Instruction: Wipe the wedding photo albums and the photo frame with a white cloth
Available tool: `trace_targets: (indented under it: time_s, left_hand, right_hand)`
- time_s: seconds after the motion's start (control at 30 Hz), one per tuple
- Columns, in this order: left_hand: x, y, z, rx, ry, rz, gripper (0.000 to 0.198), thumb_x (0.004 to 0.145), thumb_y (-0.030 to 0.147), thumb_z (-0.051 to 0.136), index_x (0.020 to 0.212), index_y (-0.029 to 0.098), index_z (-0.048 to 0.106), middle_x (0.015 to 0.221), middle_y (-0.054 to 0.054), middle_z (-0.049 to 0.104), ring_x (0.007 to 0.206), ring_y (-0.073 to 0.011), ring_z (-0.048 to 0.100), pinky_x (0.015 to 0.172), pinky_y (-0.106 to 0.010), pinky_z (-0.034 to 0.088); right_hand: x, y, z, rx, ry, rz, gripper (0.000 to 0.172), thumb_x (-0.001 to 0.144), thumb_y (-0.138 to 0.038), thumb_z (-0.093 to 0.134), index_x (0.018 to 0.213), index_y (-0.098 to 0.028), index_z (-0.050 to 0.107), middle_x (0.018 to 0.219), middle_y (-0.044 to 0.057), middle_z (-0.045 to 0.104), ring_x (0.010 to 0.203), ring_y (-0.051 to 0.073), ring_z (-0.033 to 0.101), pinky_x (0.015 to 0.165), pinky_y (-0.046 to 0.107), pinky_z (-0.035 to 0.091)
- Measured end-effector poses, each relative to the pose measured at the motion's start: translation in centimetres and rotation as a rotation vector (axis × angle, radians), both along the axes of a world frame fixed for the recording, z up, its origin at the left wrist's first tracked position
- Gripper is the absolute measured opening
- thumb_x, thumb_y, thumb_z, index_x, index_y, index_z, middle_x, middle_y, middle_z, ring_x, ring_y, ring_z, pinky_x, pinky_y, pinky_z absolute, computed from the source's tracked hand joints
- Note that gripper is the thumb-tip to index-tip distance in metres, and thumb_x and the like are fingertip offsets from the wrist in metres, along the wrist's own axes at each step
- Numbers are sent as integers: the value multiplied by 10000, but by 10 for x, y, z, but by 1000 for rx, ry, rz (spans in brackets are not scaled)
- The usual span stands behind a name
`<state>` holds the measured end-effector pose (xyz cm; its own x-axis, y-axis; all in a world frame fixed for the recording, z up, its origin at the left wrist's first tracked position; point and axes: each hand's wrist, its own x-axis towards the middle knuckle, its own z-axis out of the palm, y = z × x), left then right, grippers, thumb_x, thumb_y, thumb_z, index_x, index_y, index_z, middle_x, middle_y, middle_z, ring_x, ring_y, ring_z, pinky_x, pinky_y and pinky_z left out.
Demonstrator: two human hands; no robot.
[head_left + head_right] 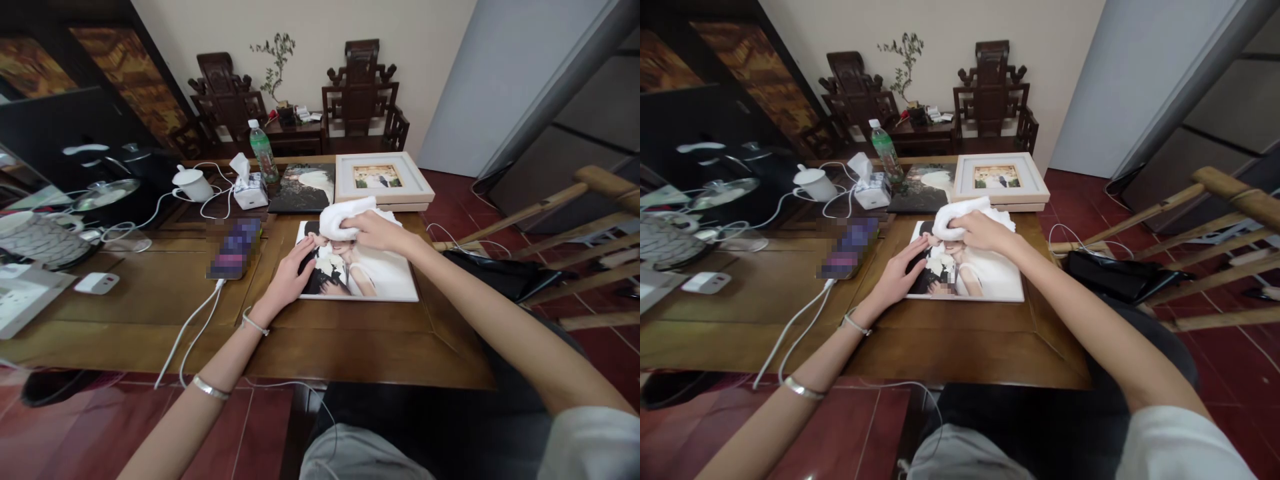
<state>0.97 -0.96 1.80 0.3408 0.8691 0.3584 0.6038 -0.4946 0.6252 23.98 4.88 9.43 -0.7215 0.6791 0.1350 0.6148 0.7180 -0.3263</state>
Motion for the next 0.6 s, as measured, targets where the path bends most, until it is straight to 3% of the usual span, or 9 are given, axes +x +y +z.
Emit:
trace_targets:
  time_s: [0.17, 0.3, 0.37, 0.43, 0.5, 0.6]
  left_hand:
    - [0, -1, 0, -6, -8, 4, 446, 915, 317, 436, 1324, 153, 503, 1447, -97, 426, 1363, -210, 355, 1150, -422, 252]
    - [0, -1, -1, 1, -9, 1, 441, 916, 305, 431, 1328, 162, 500, 1449, -91, 425, 1364, -207, 354, 1150, -420, 254]
    - [0, 0, -2, 4, -13, -1, 441, 917, 301, 431, 1330, 165, 497, 1450, -89, 423, 1366, -210, 350, 1150, -423, 254]
    - [0, 0, -3, 10, -18, -2, 439, 917, 296, 429, 1329, 163, 497, 1449, -92, 424, 1365, -213, 351, 1149, -426, 255]
    - [0, 1, -4, 17, -18, -8, 440, 916, 288, 428, 1330, 155, 496, 1450, -98, 423, 1365, -215, 352, 1149, -426, 255]
    - [-1, 1, -3, 19, -17, -18, 450, 915, 267, 419, 1340, 135, 485, 1451, -110, 418, 1369, -219, 342, 1152, -418, 250]
  right_hand:
    - [-4, 28, 5, -47, 22, -49, 422, 734, -25, 392, 1034, -149, 662, 1127, 88, 669, 984, 205, 587, 809, 277, 401]
    - [-6, 21, 4, -29, -13, -35, 442, 730, -10, 385, 1052, -137, 659, 1100, 107, 677, 965, 218, 605, 819, 309, 431]
    - [-9, 2, -3, 7, -65, -49, 441, 733, -7, 392, 1073, -128, 645, 1058, 132, 681, 944, 234, 617, 823, 353, 455]
    - [-12, -27, -14, 73, -134, -73, 448, 730, -6, 421, 1114, -120, 623, 1129, 168, 647, 1063, 284, 581, 903, 452, 437]
    - [-14, -62, -26, 168, -187, -63, 482, 720, 20, 430, 1141, -123, 614, 1303, 186, 545, 1271, 344, 418, 1006, 576, 329]
    - [-15, -115, -42, 274, -222, 10, 356, 795, -38, 463, 1076, -132, 660, 1391, 199, 459, 1331, 419, 305, 1010, 667, 271]
